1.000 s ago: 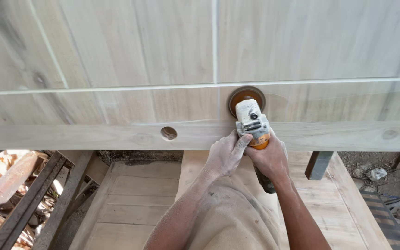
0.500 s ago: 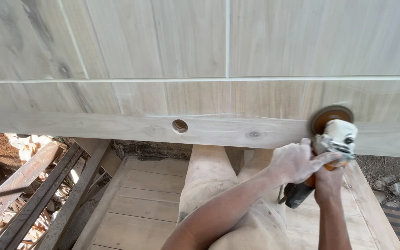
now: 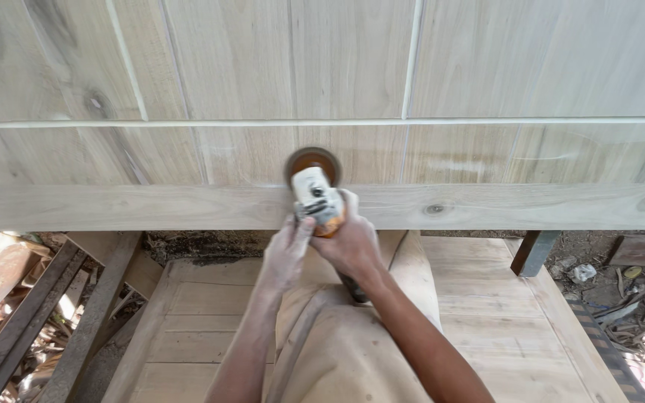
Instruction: The person uses an angle grinder with a sanding disc to smooth the surface of a large wooden panel. They move the tool across the wood in steady passes, occasionally repositioning their hands to maintain control and coverage.
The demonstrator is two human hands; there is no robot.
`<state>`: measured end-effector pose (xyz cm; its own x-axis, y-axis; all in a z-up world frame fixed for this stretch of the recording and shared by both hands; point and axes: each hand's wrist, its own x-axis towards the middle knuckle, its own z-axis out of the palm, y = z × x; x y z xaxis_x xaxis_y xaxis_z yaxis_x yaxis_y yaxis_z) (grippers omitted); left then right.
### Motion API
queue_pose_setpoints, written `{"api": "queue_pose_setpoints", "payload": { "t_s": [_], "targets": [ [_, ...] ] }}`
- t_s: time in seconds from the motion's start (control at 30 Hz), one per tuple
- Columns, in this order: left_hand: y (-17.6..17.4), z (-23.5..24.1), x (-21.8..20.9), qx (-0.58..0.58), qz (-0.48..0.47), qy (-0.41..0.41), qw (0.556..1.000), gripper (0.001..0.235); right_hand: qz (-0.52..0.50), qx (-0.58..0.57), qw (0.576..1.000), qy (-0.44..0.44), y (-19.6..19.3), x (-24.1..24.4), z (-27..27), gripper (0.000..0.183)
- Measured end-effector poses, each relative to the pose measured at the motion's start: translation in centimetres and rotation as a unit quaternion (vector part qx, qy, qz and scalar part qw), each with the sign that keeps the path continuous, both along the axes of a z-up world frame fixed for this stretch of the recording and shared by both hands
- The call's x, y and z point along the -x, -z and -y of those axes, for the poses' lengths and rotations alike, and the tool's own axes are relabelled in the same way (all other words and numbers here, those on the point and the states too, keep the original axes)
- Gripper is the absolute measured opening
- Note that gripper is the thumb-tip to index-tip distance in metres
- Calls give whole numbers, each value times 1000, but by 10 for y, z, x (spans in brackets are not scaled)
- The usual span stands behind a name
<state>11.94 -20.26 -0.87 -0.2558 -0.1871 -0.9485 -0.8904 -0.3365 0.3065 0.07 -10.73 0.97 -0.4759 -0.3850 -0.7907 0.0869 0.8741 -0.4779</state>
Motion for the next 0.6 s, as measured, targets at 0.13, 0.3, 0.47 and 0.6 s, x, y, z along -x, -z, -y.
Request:
{"api": "queue_pose_setpoints", "payload": {
  "t_s": [0.13,0.3,0.47,0.6],
  "targets": [
    [-6,44,-11,-17,-216,-102,971,70,-7,14,998,-66,6,-2,44,98],
    [-6,18,36,52,-63,96,992,70,13,-65,997,-36,-1,36,13,94],
    [-7,-43,100,37,-114,207,971,73,-34,-86,996,10,-16,91,-57,78],
    [-12,-75,138,22,-135,221,966,75,-55,-88,995,10,-20,128,-93,75]
  ]
}}
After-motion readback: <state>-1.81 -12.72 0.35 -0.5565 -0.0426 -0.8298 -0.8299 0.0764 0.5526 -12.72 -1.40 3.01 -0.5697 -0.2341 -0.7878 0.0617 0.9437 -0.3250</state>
